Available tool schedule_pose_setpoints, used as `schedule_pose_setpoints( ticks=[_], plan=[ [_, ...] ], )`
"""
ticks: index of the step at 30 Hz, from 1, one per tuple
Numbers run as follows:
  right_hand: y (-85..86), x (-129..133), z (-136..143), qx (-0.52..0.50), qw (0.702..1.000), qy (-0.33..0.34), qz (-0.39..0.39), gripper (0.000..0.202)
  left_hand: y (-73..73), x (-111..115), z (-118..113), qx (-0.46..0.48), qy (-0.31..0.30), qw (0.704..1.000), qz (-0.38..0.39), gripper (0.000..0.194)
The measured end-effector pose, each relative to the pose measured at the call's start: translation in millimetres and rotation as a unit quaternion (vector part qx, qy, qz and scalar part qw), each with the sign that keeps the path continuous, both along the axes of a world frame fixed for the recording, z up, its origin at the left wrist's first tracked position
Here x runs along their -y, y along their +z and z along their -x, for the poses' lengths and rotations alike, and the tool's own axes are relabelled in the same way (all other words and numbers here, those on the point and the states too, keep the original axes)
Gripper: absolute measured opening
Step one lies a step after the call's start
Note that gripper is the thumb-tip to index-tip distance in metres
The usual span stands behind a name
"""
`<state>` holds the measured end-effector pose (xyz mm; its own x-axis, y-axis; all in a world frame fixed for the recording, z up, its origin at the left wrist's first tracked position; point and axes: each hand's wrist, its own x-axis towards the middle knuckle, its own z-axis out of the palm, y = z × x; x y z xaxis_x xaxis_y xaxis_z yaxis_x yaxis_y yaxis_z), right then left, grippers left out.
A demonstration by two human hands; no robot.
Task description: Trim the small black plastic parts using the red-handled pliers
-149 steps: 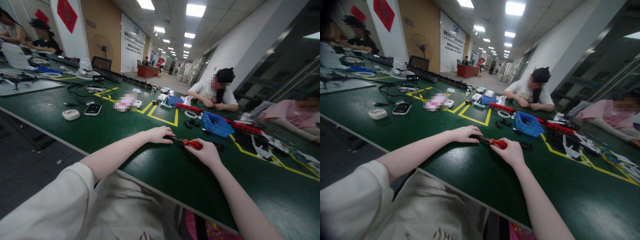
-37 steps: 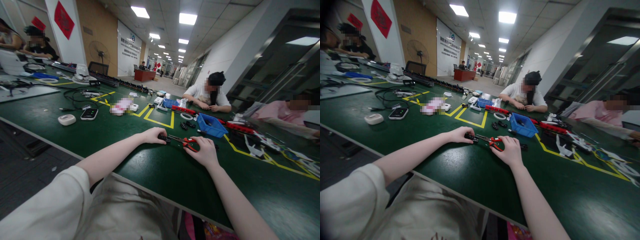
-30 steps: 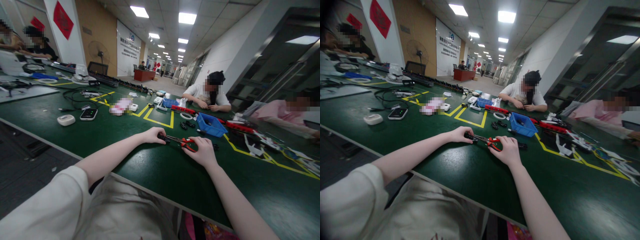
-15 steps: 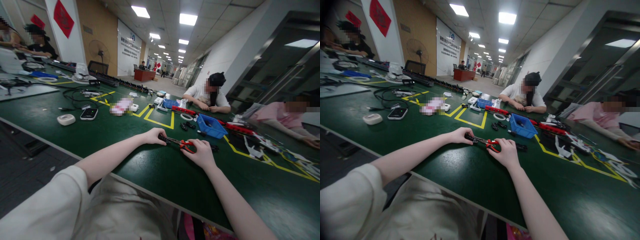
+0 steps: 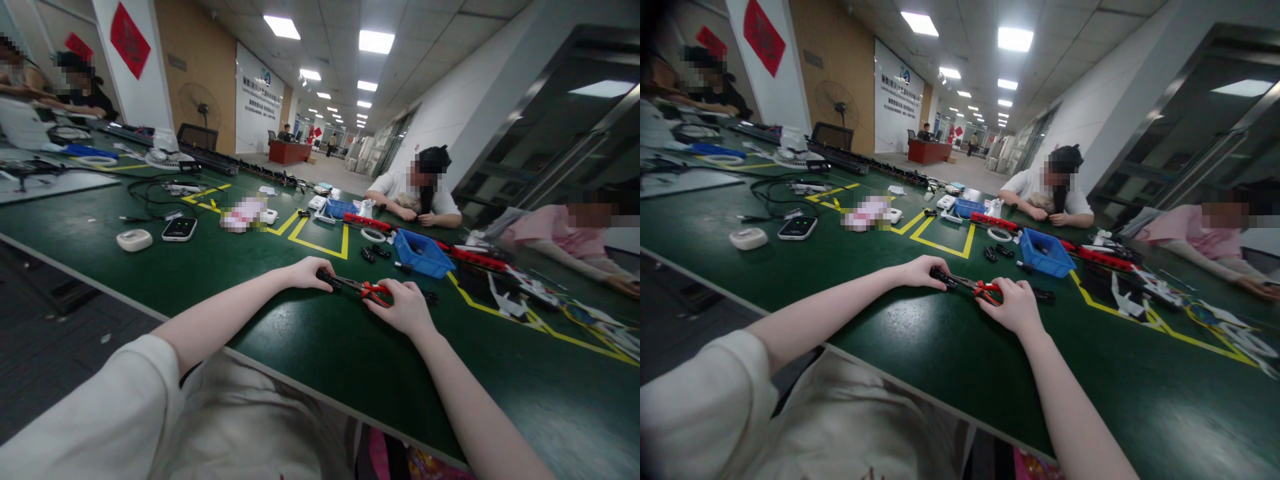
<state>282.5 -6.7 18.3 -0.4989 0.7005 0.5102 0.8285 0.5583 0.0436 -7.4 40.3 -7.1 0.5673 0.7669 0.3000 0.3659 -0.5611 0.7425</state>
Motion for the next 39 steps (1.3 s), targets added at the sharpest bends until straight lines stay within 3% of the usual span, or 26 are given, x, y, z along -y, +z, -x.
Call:
schedule_pose_setpoints(
  ticks=[16,23,39],
  plan=[
    [-3.4,2,0,0.000,1.000,0.014,-0.022,0.038,1.5,2,2,-0.010,-0.016,0.999,-0.037,0.034],
    [-15.7,-18,-10,-0.015,0.998,0.025,-0.060,0.045,8.5,1,3,-0.049,-0.020,0.996,-0.069,0.036],
    [-10.6,-12,-11,0.015,0.991,0.057,-0.122,0.041,12.2,2,4,-0.092,-0.039,0.986,-0.130,0.029]
  ],
)
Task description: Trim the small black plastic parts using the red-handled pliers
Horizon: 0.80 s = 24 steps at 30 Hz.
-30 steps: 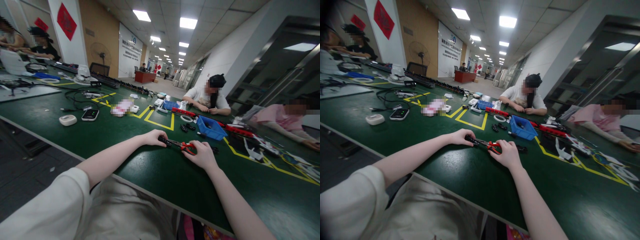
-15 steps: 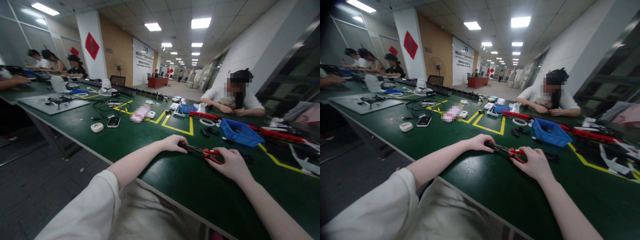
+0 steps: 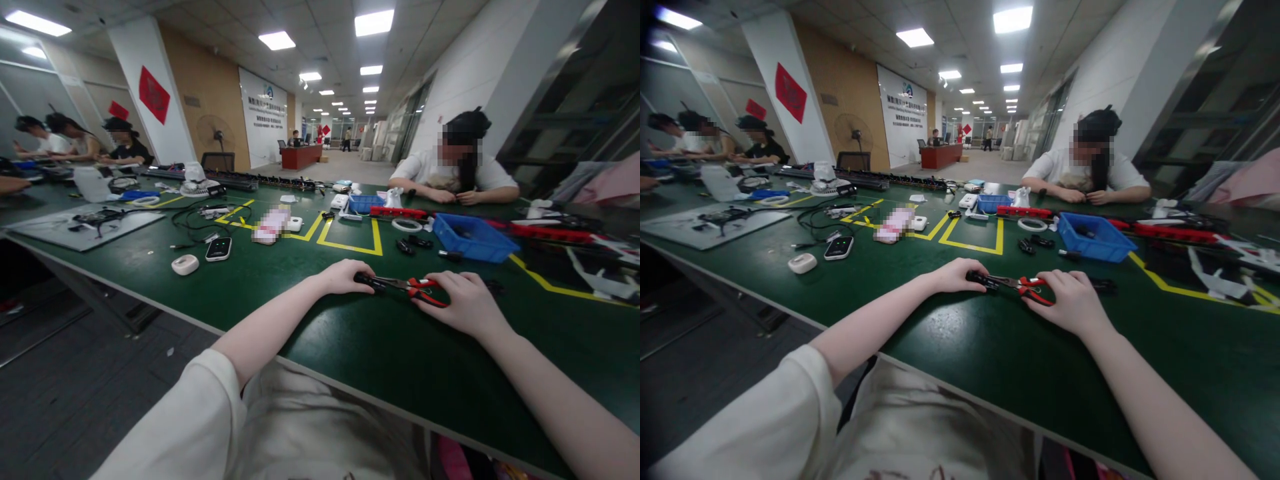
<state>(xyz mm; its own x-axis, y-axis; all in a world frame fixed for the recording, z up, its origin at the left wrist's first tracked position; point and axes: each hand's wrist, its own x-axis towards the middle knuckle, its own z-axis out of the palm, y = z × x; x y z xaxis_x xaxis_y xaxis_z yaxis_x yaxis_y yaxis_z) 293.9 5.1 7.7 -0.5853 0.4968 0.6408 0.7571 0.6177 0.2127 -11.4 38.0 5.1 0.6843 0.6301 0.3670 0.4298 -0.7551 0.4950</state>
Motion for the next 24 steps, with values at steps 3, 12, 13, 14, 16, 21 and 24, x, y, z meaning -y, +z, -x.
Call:
schedule_pose_setpoints(
  ticks=[3,12,13,14,16,21,24],
  plan=[
    [-1.0,0.3,-0.1,-0.004,1.000,0.006,0.006,0.041,1.2,2.6,-0.5,-0.011,0.004,1.000,-0.014,0.029],
    [0.6,6.9,6.8,0.013,1.000,-0.015,-0.003,0.045,2.8,5.9,-2.3,-0.054,0.013,0.997,-0.053,0.030],
    [0.4,6.7,7.4,0.018,1.000,-0.015,-0.004,0.046,3.4,6.4,-2.4,-0.059,0.014,0.997,-0.056,0.030],
    [0.1,6.4,7.7,0.023,1.000,-0.016,-0.005,0.046,3.9,7.1,-2.5,-0.065,0.016,0.996,-0.059,0.031],
    [-0.4,5.9,7.9,0.027,0.999,-0.022,-0.008,0.048,4.6,8.3,-2.7,-0.075,0.020,0.995,-0.062,0.032],
    [0.4,7.4,5.7,0.036,0.999,-0.034,0.001,0.051,3.1,8.9,-3.2,-0.088,0.021,0.994,-0.068,0.034],
    [1.7,9.5,2.8,0.031,0.999,-0.033,0.015,0.050,1.2,7.7,-3.4,-0.089,0.020,0.993,-0.070,0.036]
  ],
)
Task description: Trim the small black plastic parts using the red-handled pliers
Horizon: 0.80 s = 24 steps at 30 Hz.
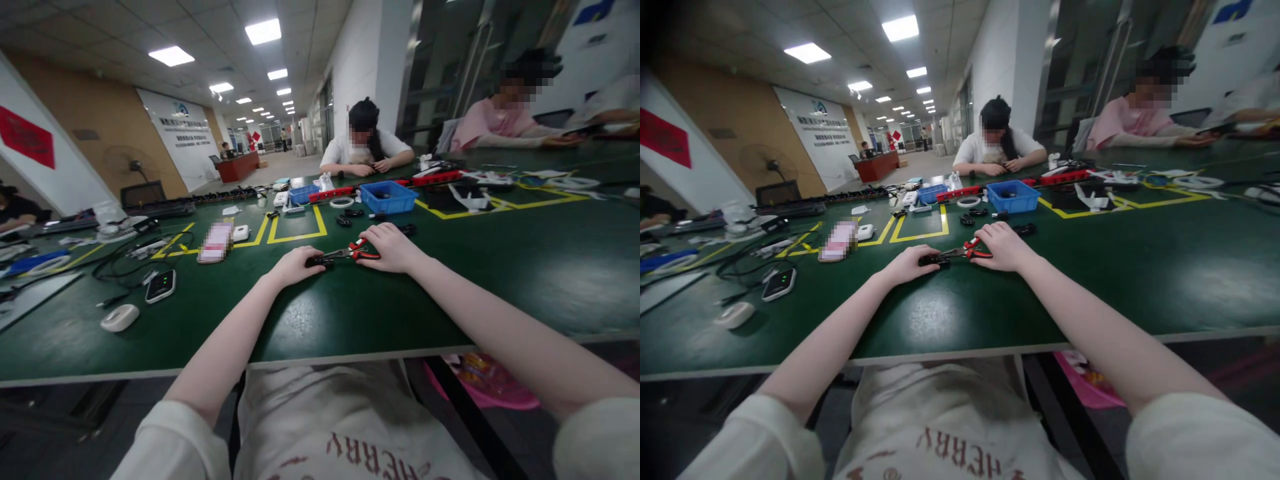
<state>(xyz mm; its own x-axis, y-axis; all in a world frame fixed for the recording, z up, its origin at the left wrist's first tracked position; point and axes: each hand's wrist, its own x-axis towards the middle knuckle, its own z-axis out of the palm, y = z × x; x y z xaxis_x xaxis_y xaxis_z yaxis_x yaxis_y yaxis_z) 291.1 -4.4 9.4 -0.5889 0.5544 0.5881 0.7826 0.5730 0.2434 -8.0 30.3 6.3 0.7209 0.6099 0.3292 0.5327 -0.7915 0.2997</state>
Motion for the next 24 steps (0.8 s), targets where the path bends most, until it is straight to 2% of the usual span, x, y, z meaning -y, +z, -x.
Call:
schedule_pose_setpoints(
  ticks=[7,16,24],
  plan=[
    [0.1,2.4,-3.0,-0.014,1.000,0.001,0.006,0.047,-1.2,-0.7,0.1,0.001,-0.001,1.000,0.002,0.034],
    [0.1,5.1,-2.3,-0.025,0.999,-0.037,0.013,0.047,-1.4,0.2,0.1,0.002,0.001,1.000,0.012,0.031],
    [-0.3,7.0,-0.5,-0.024,0.999,-0.033,0.026,0.050,-4.7,-1.0,-0.4,0.031,0.008,0.999,0.028,0.031]
  ],
)
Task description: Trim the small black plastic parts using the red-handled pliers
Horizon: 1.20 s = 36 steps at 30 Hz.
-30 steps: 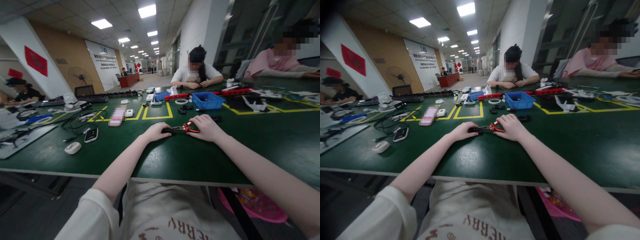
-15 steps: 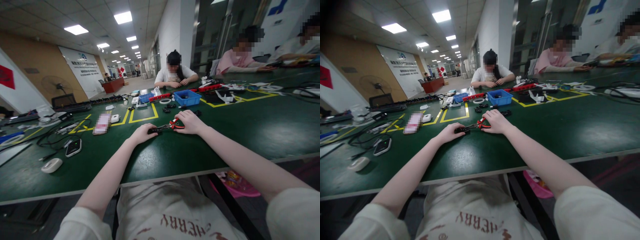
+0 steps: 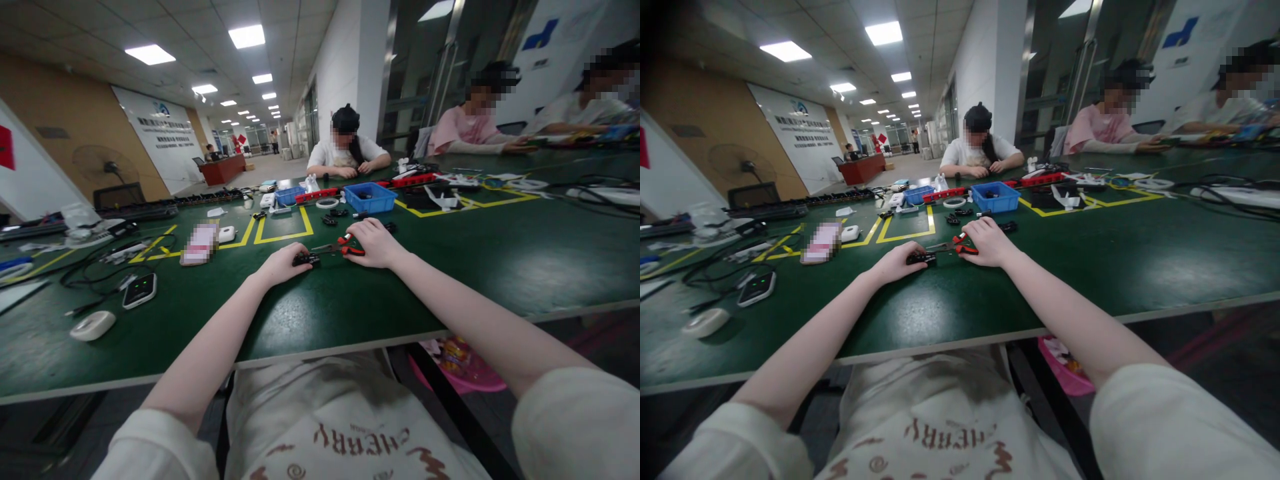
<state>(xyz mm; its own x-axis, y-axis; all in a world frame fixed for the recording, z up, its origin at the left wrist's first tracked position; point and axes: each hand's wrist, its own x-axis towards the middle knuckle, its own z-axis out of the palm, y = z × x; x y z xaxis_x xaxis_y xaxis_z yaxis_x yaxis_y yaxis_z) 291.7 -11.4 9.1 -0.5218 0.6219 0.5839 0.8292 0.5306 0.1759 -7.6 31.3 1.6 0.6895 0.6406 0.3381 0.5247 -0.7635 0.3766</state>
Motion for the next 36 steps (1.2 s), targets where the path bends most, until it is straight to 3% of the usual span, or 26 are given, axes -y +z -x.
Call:
schedule_pose_setpoints(
  ticks=[7,12,19,24,29,33,36],
  plan=[
    [-0.1,1,1,-0.005,1.000,-0.007,0.004,0.051,-6.2,-1,-3,0.056,-0.006,0.997,0.045,0.031],
    [0.2,-1,3,0.002,1.000,-0.009,0.027,0.049,-12.0,-7,-8,0.087,0.008,0.988,0.128,0.035],
    [0.5,-9,14,-0.039,0.994,-0.098,0.035,0.041,-14.0,-19,-10,0.127,0.018,0.965,0.227,0.040],
    [-6.5,-24,25,-0.117,0.972,-0.192,0.066,0.034,-21.0,-18,-19,0.158,0.066,0.962,0.213,0.039],
    [-9.2,-39,21,-0.153,0.953,-0.214,0.152,0.025,-25.5,-14,-22,0.176,0.092,0.966,0.167,0.034],
    [-7.4,-49,16,-0.193,0.935,-0.224,0.195,0.036,-23.3,-9,-20,0.175,0.085,0.968,0.156,0.032],
    [-10.1,-45,17,-0.215,0.934,-0.221,0.181,0.047,-23.0,-7,-18,0.177,0.080,0.969,0.153,0.033]
  ],
)
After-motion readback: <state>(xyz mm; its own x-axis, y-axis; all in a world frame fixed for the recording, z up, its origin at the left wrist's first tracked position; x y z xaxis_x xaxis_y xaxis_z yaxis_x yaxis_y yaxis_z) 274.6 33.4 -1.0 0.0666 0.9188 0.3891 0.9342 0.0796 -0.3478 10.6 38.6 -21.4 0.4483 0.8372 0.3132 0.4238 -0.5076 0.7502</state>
